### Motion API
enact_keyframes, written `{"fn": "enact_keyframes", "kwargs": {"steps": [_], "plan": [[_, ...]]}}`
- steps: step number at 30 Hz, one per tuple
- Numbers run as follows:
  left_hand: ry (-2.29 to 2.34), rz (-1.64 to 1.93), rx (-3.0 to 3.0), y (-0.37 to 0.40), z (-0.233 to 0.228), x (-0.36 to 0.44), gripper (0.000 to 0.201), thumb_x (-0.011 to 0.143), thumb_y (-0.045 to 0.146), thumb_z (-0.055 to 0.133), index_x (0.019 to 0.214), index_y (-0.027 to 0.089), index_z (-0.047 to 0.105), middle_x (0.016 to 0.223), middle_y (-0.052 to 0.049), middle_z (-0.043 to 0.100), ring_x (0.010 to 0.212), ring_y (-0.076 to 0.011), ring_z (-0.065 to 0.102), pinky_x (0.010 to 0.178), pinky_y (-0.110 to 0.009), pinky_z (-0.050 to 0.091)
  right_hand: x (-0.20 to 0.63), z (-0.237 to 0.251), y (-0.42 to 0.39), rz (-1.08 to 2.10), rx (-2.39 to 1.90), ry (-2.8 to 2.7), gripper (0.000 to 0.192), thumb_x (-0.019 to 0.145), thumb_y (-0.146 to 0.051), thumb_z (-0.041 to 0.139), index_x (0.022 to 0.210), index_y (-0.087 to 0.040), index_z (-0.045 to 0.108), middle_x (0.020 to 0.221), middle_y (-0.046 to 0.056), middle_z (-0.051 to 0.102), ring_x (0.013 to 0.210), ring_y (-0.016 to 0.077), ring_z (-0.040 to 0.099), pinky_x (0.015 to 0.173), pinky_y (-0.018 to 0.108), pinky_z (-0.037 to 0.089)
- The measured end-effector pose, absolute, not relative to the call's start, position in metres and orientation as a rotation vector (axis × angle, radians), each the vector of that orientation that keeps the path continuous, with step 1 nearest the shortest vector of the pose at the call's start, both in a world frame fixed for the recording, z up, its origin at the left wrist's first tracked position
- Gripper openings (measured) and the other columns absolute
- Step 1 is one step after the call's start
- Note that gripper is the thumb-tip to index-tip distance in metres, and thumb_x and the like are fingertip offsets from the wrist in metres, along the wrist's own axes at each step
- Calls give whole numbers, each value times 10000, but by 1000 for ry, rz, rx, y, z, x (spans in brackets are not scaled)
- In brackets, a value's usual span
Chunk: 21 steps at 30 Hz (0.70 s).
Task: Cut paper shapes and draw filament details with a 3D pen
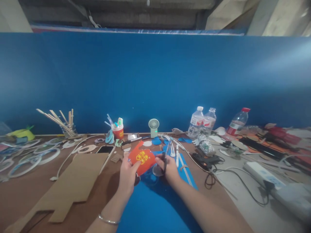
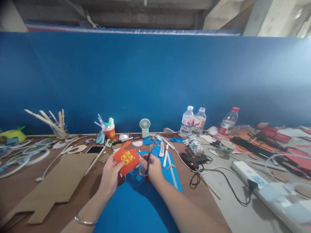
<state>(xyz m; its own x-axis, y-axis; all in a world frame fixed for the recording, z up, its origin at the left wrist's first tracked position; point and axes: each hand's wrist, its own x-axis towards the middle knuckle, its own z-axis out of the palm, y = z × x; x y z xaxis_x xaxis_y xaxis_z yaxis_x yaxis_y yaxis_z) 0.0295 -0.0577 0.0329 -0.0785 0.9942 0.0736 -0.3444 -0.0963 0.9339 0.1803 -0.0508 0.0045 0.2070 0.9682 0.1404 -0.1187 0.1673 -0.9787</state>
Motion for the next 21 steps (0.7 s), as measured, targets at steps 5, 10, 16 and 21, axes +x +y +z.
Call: {"fn": "enact_keyframes", "kwargs": {"steps": [5, 10, 16, 21], "plan": [[1000, 1347, 1113, -59, 35, 32, 522, 641, 228, 679, 1110, 163, 459, 787, -36, 693, 565, -171, 649, 516, -249, 506, 176, 2, -55, 1043, -1118, -1062, 288, 540, -353, 745, 603, -137, 566, 463, -36, 489, 426, 96, 427, 413, 212, 351], [927, 1358, 1098, -58, 34, 33, 495, 666, 202, 669, 1104, 172, 440, 847, -60, 694, 757, -222, 672, 668, -315, 533, 179, 8, -56, 1006, -1171, -1012, 252, 603, -346, 690, 582, -121, 579, 434, -33, 472, 392, 82, 388, 378, 200, 303], [912, 1361, 1044, -58, 32, 31, 552, 648, 225, 696, 1137, 156, 451, 878, -88, 696, 769, -241, 673, 661, -327, 538, 181, 11, -56, 926, -1170, -932, 268, 610, -367, 685, 570, -117, 598, 436, -15, 507, 400, 97, 426, 390, 209, 331], [1012, 1454, 974, -57, 37, 26, 558, 657, 214, 686, 1164, 177, 455, 900, -87, 697, 771, -246, 676, 640, -346, 553, 193, 5, -45, 821, -1154, -795, 320, 641, -433, 657, 662, -118, 601, 534, 28, 586, 450, 128, 495, 435, 241, 389]]}}
